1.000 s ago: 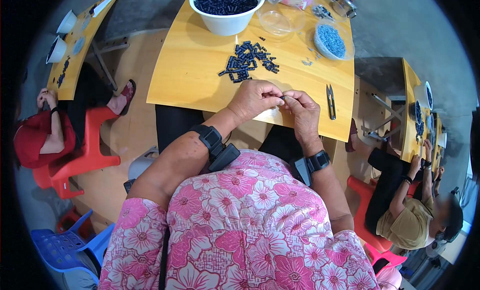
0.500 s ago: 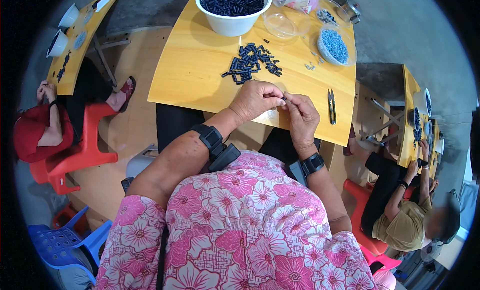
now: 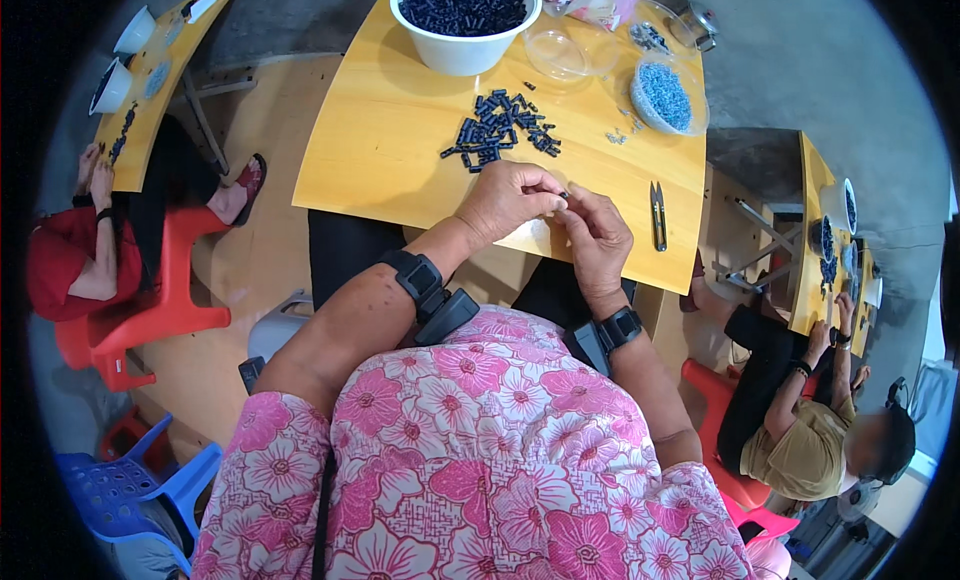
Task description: Manually assembling small black plastic components at a workshop table.
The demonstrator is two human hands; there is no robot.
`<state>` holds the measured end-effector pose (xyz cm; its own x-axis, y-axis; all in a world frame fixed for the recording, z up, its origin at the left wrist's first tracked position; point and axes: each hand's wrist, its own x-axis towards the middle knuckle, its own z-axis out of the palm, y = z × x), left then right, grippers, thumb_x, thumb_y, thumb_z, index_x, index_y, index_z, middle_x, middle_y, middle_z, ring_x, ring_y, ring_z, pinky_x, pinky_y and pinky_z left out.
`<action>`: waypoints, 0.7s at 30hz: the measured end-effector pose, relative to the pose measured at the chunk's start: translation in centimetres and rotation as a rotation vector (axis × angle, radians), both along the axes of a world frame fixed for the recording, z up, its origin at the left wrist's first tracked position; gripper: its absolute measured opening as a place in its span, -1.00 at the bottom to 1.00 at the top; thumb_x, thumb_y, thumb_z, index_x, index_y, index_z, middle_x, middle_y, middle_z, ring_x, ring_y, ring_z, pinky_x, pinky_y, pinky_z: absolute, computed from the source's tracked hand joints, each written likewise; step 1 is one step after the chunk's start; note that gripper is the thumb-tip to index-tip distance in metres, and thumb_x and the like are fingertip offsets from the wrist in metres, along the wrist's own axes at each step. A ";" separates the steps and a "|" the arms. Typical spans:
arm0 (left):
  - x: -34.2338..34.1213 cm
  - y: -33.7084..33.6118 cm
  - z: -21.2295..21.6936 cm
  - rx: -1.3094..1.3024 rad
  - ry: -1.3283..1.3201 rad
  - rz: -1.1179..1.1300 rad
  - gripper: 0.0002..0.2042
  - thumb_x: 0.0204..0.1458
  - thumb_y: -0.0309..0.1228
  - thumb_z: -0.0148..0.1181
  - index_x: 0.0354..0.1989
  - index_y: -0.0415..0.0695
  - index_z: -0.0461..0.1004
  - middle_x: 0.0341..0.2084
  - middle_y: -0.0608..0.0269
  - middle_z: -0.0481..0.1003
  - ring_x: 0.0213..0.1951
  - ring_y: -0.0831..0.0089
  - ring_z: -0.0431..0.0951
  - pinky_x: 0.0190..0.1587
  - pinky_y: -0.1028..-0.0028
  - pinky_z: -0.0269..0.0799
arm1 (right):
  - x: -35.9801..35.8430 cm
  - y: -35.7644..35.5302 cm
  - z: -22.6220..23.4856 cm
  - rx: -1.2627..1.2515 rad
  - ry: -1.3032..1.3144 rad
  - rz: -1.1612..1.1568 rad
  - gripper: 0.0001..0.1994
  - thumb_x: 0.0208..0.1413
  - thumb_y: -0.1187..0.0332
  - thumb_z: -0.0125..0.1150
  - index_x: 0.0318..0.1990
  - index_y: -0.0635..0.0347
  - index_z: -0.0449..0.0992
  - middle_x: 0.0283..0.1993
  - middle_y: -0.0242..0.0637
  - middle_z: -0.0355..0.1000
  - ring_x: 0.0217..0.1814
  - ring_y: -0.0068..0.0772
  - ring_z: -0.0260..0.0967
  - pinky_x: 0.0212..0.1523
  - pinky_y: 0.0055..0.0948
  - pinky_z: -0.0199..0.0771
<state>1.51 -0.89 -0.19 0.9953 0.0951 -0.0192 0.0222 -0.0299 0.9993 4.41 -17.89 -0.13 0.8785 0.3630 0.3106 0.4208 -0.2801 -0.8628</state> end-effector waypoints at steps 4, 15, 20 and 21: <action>0.2 0.0 0.1 0.005 0.013 -0.017 -0.92 0.00 -0.55 0.30 -0.34 -0.28 0.59 -0.47 0.30 0.59 -0.38 0.62 0.57 -0.32 0.60 0.51 | -0.2 -0.1 -0.1 0.132 0.191 -0.031 -0.73 -0.02 0.60 0.29 -0.11 0.24 0.59 -0.23 -0.26 0.53 -0.20 -0.46 0.51 -0.10 -0.50 0.51; 0.6 0.1 1.0 -0.132 0.107 -0.050 -0.85 0.01 -0.43 0.33 -0.33 -0.27 0.62 -0.48 0.30 0.59 -0.43 0.67 0.52 -0.36 0.62 0.48 | 0.2 0.5 0.5 -0.038 -0.088 -0.035 -0.75 0.01 0.56 0.29 -0.12 0.20 0.53 -0.25 -0.16 0.48 -0.20 -0.27 0.52 -0.15 -0.42 0.51; 0.5 0.6 0.3 -0.157 0.134 -0.076 -0.82 0.03 -0.43 0.31 -0.28 -0.30 0.61 -0.45 0.28 0.60 -0.42 0.67 0.53 -0.36 0.63 0.48 | 0.1 0.4 0.7 -0.092 -0.111 0.037 -0.74 0.06 0.55 0.20 -0.07 0.18 0.44 -0.24 -0.11 0.42 -0.23 -0.17 0.48 -0.20 -0.34 0.50; 0.5 0.7 0.3 -0.165 0.135 -0.097 -0.82 0.03 -0.43 0.31 -0.28 -0.30 0.61 -0.45 0.28 0.60 -0.42 0.67 0.53 -0.36 0.63 0.48 | 0.2 0.3 0.7 -0.131 -0.122 0.049 -0.75 0.06 0.55 0.20 -0.08 0.18 0.43 -0.24 -0.11 0.42 -0.24 -0.14 0.47 -0.21 -0.32 0.50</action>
